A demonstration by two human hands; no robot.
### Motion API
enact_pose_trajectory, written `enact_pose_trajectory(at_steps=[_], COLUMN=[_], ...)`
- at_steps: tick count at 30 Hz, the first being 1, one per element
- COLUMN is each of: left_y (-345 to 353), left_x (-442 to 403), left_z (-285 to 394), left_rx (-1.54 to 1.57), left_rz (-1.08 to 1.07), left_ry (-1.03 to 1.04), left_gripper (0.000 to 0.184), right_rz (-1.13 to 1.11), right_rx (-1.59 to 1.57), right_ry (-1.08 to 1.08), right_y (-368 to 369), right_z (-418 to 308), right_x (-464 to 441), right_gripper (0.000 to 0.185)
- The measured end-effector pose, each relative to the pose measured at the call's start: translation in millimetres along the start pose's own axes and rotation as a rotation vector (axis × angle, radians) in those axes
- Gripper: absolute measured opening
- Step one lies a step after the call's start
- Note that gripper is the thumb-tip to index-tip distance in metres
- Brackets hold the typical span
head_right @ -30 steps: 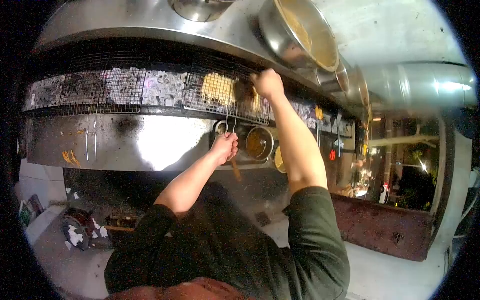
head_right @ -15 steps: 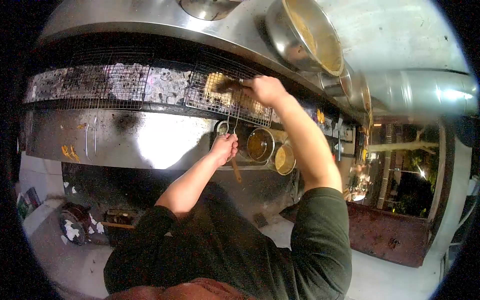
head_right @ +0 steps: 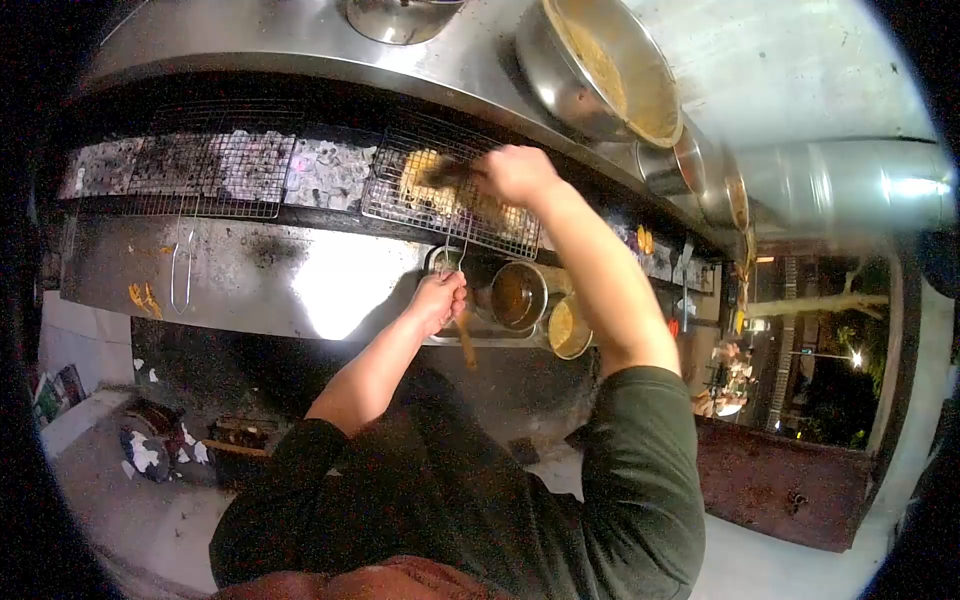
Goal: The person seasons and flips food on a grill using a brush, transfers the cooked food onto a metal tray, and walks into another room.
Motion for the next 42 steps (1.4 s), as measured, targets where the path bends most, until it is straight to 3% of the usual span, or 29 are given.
enact_pose_trajectory(at_steps=[3, 5, 7, 11, 13, 17, 18, 21, 22, 25, 26, 27, 29, 33, 34, 35, 36, 38, 41, 42], left_y=[2, 3, 5, 11, 11, 3, 5, 4, 8, 7, 7, 7, 11, 10, 9, 9, 11, 10, 6, 8], left_x=[-2, -2, -1, -1, 1, -25, -14, -16, -8, -6, -5, 2, 11, -1, -9, -5, 5, -3, -9, -3], left_z=[-3, -2, 0, 4, -1, -20, -7, -11, -6, -7, -6, -8, 8, -3, -8, -4, 1, -2, -9, -3], left_rx=[-0.003, -0.019, -0.048, 0.000, 0.037, 0.033, 0.051, 0.047, 0.057, 0.090, 0.105, 0.083, 0.032, 0.055, 0.068, 0.040, 0.008, -0.040, 0.049, 0.005], left_rz=[-0.016, -0.024, -0.026, -0.019, -0.026, -0.054, -0.033, -0.022, -0.008, -0.014, -0.028, -0.017, -0.002, -0.005, 0.019, 0.030, 0.035, 0.044, 0.015, 0.053], left_ry=[0.011, 0.024, 0.039, 0.025, -0.006, 0.047, 0.013, 0.024, 0.032, 0.012, 0.036, 0.012, -0.007, -0.015, -0.022, -0.012, -0.014, -0.027, 0.024, 0.062], left_gripper=[0.017, 0.017, 0.017, 0.018, 0.018, 0.013, 0.021, 0.014, 0.015, 0.015, 0.015, 0.016, 0.019, 0.019, 0.020, 0.021, 0.022, 0.023, 0.021, 0.020], right_rz=[-0.065, -0.053, 0.042, 0.089, -0.042, 0.105, 0.103, 0.076, 0.092, 0.165, 0.133, 0.230, 0.256, 0.094, -0.005, 0.193, 0.065, 0.061, 0.086, 0.046], right_rx=[0.017, -0.093, -0.145, -0.355, -0.299, -0.897, -1.274, -1.577, -1.526, -0.872, -0.322, -0.484, -0.336, -0.242, -0.218, -0.227, -0.333, -0.422, -0.611, -0.774], right_ry=[0.090, 0.395, 0.490, 0.388, 0.276, 0.551, 0.532, 0.634, 0.699, 0.787, 0.442, 0.713, 0.789, 0.690, 0.670, 0.500, 0.493, 0.344, 0.327, 0.528], right_y=[-5, -18, 6, 29, 32, 8, 8, 20, 30, 31, 67, 43, 18, 7, -15, -17, -35, -37, 11, 10], right_z=[42, 61, 101, 88, 83, 6, -2, 3, 8, 42, 97, 95, 94, 24, -15, -30, -55, -83, -54, -41], right_x=[50, 73, 77, 31, -7, -36, -34, -22, -19, 10, 1, 28, 49, 15, 7, -1, -6, -20, -29, -3], right_gripper=[0.028, 0.031, 0.028, 0.034, 0.040, 0.044, 0.038, 0.033, 0.033, 0.044, 0.044, 0.036, 0.044, 0.040, 0.031, 0.039, 0.030, 0.037, 0.042, 0.043])
Point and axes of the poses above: each hand's wrist, its own x-axis away from the middle knuckle, its own y-axis out of the palm, z = x × y, the point moved 4 cm from there along -x, towards the middle knuckle, and after that the axes turned 10 degrees about -x, right-handed, at the moved point
